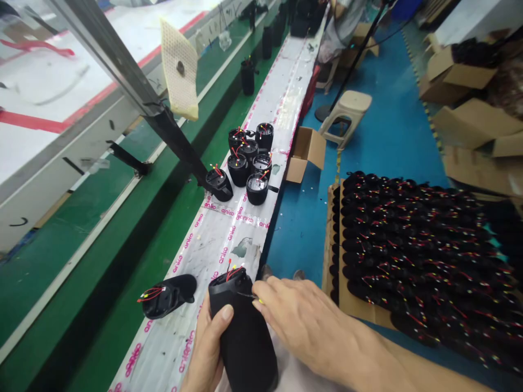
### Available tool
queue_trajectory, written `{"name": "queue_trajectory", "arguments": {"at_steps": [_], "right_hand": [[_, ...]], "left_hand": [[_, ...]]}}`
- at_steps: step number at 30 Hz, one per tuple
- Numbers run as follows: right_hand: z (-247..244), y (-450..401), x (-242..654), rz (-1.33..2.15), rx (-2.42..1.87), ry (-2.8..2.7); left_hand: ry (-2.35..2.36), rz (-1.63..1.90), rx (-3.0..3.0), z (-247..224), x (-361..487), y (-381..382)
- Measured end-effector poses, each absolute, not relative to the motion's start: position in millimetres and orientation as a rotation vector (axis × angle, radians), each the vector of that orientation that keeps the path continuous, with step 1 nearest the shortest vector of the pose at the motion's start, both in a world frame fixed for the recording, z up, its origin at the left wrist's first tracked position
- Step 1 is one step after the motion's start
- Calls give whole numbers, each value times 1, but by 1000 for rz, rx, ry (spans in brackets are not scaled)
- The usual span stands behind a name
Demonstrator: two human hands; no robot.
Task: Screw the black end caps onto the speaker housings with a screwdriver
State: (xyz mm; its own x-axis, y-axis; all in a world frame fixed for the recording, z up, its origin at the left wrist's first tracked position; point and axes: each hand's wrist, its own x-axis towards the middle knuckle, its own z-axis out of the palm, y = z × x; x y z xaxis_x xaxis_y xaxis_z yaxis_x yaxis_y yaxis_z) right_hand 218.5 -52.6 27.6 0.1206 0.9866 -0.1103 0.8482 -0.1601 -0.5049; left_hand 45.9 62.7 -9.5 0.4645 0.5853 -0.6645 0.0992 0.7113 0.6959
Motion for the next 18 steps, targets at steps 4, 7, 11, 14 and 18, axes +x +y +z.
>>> {"name": "queue_trajectory", "arguments": {"at_steps": [4,7,11,14,18], "right_hand": [[23,-52,218,610,-2079,-1868],[21,-51,215,619,-2082,-1868],[22,-52,212,645,-2098,-1846],[22,-54,208,673,-2109,-1840],[17,-55,197,616,-2163,-1790]], "left_hand": [[1058,348,834,-11,45,64],[1077,361,867,-13,44,64],[1103,370,907,-14,43,63],[1129,392,916,-15,42,61],[1198,443,926,-20,38,56]]}}
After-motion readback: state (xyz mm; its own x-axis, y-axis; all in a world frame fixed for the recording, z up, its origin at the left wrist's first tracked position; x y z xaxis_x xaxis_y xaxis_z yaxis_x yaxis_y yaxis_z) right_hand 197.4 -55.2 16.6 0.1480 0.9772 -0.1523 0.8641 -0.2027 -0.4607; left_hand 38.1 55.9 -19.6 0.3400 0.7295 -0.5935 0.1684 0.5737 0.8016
